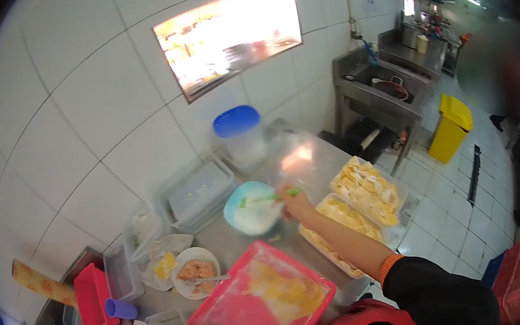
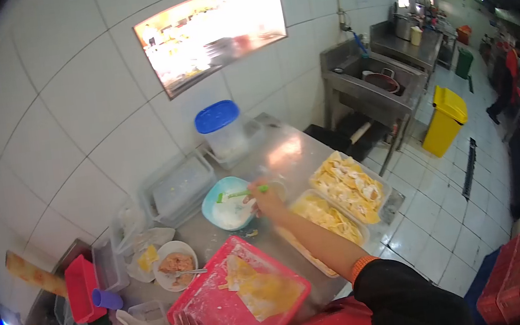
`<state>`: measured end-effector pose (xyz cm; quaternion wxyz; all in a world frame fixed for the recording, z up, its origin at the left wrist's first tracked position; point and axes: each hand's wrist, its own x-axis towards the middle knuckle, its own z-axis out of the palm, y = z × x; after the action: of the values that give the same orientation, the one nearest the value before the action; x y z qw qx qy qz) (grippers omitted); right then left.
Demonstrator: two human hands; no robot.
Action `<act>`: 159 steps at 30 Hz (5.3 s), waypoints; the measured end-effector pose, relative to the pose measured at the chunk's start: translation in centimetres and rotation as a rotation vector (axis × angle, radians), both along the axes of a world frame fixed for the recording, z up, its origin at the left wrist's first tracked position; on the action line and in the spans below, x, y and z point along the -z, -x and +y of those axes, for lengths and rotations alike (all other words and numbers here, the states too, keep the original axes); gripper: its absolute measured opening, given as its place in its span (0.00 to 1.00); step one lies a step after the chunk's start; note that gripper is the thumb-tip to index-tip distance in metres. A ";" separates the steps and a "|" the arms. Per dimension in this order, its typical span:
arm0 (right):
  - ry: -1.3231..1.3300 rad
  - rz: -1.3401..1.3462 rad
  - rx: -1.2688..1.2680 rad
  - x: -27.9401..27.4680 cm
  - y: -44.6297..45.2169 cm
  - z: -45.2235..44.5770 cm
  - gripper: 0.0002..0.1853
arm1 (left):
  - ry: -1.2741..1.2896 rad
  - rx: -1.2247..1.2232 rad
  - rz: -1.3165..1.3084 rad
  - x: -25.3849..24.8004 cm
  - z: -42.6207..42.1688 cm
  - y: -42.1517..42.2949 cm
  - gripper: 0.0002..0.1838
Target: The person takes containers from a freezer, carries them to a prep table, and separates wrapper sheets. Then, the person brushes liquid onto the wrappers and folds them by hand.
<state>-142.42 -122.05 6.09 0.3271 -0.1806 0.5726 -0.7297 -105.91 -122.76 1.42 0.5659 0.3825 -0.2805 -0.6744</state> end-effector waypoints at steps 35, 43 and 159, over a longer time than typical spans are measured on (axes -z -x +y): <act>-0.084 0.048 -0.320 -1.8 -3.5 6.1 0.16 | -0.432 0.581 0.693 1.4 -2.8 15.2 0.24; 0.145 0.040 0.018 -2.3 -1.5 3.9 0.15 | -0.498 0.451 0.687 1.0 -3.2 11.3 0.25; -0.123 0.530 -0.353 -1.1 -6.8 6.3 0.20 | -0.096 0.675 0.433 3.9 -1.2 11.0 0.25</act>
<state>-135.66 -115.72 7.22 0.2985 -0.4407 0.6408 -0.5533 -116.96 -123.99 -2.47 0.3402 0.1439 -0.2327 -0.8997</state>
